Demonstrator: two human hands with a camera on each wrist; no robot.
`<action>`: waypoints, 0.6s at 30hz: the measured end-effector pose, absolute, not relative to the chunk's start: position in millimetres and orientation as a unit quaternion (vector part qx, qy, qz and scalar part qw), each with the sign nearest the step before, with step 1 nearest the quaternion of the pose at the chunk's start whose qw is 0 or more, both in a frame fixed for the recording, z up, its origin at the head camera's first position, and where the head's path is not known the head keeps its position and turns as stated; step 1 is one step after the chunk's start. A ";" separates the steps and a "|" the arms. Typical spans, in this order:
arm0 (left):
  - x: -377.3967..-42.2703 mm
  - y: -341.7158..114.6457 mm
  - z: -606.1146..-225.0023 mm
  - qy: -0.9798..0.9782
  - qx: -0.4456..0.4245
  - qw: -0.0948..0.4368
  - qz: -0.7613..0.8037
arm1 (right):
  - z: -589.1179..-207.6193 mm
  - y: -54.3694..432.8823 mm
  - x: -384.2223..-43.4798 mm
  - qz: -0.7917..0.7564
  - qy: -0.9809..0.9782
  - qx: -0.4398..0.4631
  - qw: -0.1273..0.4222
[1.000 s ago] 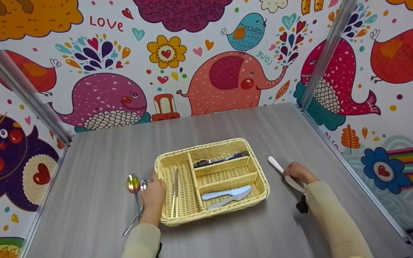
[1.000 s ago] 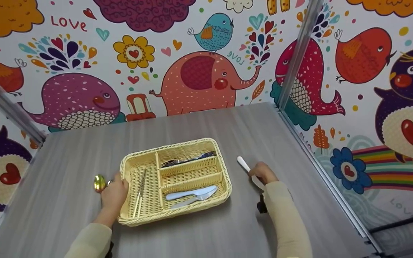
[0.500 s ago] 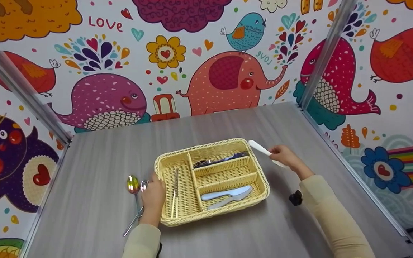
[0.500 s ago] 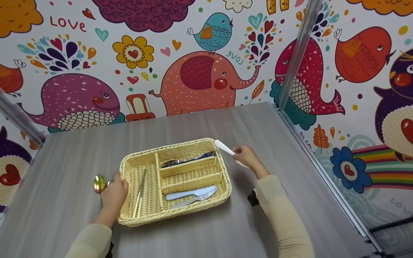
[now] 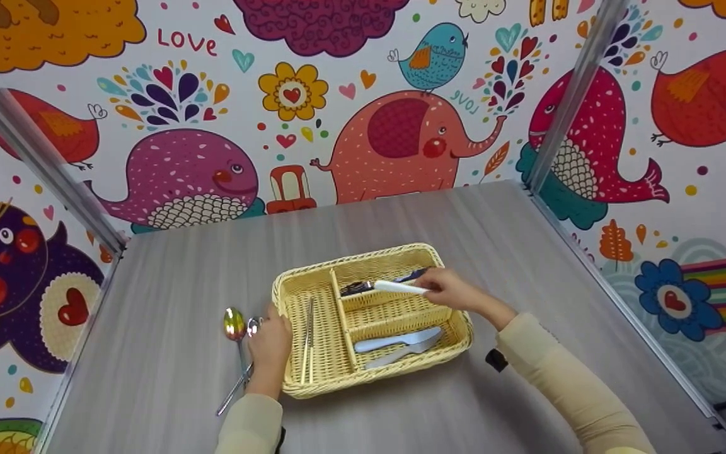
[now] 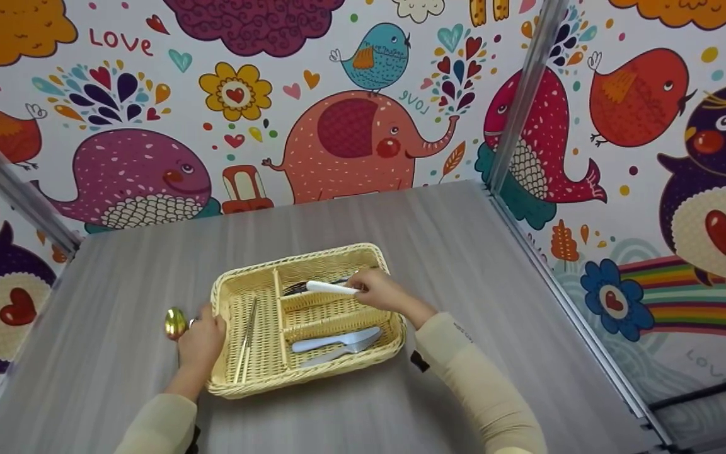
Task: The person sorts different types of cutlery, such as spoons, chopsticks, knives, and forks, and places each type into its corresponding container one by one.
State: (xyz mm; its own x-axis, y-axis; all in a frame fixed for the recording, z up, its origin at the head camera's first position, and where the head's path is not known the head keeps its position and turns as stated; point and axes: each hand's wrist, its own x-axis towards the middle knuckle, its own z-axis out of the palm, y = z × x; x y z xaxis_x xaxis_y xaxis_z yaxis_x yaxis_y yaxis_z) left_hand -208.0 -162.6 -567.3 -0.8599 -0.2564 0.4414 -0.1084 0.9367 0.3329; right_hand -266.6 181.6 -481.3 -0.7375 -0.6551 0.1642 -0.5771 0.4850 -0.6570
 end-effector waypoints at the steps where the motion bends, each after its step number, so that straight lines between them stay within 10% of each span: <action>1: -208.0 -162.6 -567.3 -0.953 0.096 0.247 -0.149 | -481.9 177.9 -265.4 -0.345 0.860 -0.371 0.052; 18: -207.4 -162.4 -564.9 -0.955 0.104 0.225 -0.163 | -498.9 135.0 -247.3 -0.121 0.834 -0.526 0.115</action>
State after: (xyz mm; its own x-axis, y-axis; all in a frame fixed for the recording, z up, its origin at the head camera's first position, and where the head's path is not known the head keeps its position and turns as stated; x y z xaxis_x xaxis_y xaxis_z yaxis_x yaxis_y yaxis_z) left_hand -207.4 -162.4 -564.9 -0.8770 -0.2716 0.3964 -0.1245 0.9251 0.3586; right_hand -247.3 135.0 -498.9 -0.4200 -0.9052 -0.0647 -0.8492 0.4172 -0.3238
